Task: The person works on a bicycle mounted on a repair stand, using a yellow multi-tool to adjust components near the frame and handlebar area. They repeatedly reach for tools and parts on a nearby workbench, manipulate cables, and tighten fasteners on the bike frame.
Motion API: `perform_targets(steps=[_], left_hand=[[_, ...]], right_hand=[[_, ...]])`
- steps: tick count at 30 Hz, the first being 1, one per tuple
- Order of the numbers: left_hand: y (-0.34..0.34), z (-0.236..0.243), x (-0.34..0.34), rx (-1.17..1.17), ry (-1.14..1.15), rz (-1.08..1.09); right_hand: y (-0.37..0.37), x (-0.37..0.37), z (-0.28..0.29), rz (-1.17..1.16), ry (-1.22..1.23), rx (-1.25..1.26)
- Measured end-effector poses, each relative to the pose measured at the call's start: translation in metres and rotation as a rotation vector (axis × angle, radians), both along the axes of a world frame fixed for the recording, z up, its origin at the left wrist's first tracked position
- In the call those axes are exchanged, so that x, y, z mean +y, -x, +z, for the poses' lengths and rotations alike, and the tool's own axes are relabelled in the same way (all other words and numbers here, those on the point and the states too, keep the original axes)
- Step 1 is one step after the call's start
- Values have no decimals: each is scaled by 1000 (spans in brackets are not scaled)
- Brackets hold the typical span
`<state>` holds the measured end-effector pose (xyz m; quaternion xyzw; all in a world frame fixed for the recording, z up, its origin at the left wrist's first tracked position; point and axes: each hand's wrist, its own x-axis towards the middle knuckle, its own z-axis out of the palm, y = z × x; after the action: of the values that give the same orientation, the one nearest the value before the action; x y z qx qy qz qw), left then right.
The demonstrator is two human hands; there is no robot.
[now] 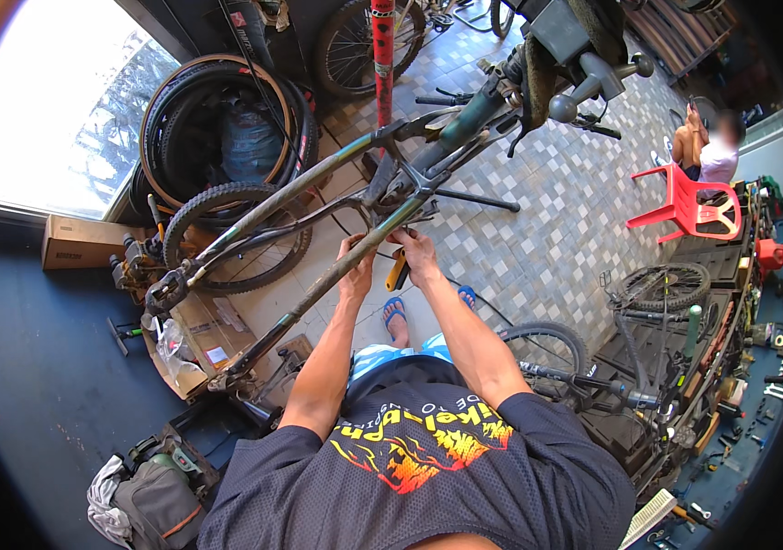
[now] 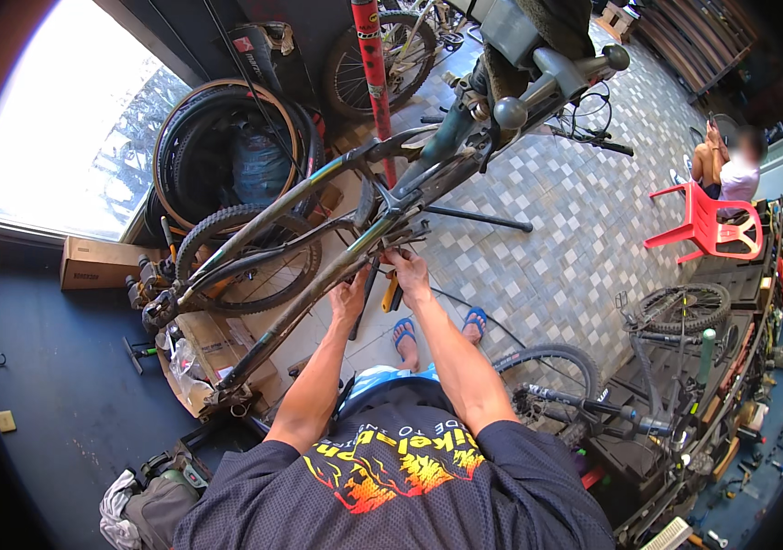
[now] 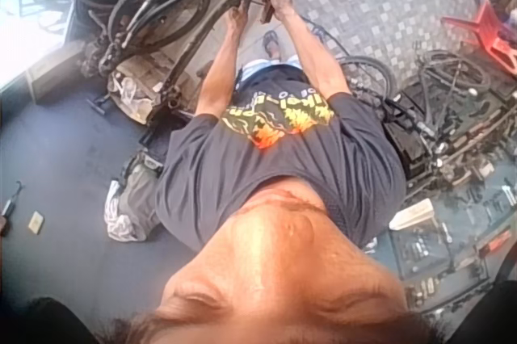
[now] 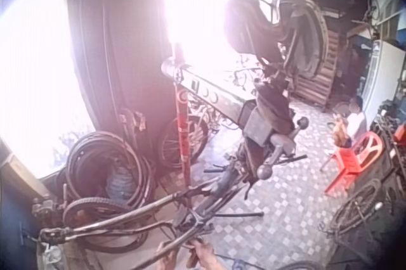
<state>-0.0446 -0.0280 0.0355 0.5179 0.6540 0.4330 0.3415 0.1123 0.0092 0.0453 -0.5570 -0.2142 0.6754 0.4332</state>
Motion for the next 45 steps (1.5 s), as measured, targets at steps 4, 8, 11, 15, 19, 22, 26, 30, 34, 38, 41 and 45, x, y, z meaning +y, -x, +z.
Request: perform_targets(steps=[4,8,11,15,19,22,26,30,34,38,41,45], left_hand=[[3,-2,2,-7,-25,-29],[6,-8,0,-7,-22,-32],[10,-19,1,49,-47,-57],[18,-35,4,228,-147,-127],[22,-42,4,287,-186,-156],[22,-44,3,188,-153,-138],[22,-44,3,339,-299,-174],[19,-39,4,272,-249,-162],[15,-29,4,3,5,-75],[16,-32,4,109,-90,-116],[18,-41,4,258,-243,-150],[18,-45,6,184,-194,-148]], right_hand=[[-3,1,0,25,1,22],[-4,3,-3,39,56,55],[-4,5,-4,24,-29,24],[-2,5,-1,48,-61,-46],[2,2,7,20,-62,-101],[3,0,11,6,-37,-87],[4,-3,9,-9,34,17],[5,-3,3,-24,-9,72],[7,-2,-1,-11,-16,7],[6,-4,0,-22,31,39],[4,-5,1,-128,64,225],[2,0,1,-26,50,88]])
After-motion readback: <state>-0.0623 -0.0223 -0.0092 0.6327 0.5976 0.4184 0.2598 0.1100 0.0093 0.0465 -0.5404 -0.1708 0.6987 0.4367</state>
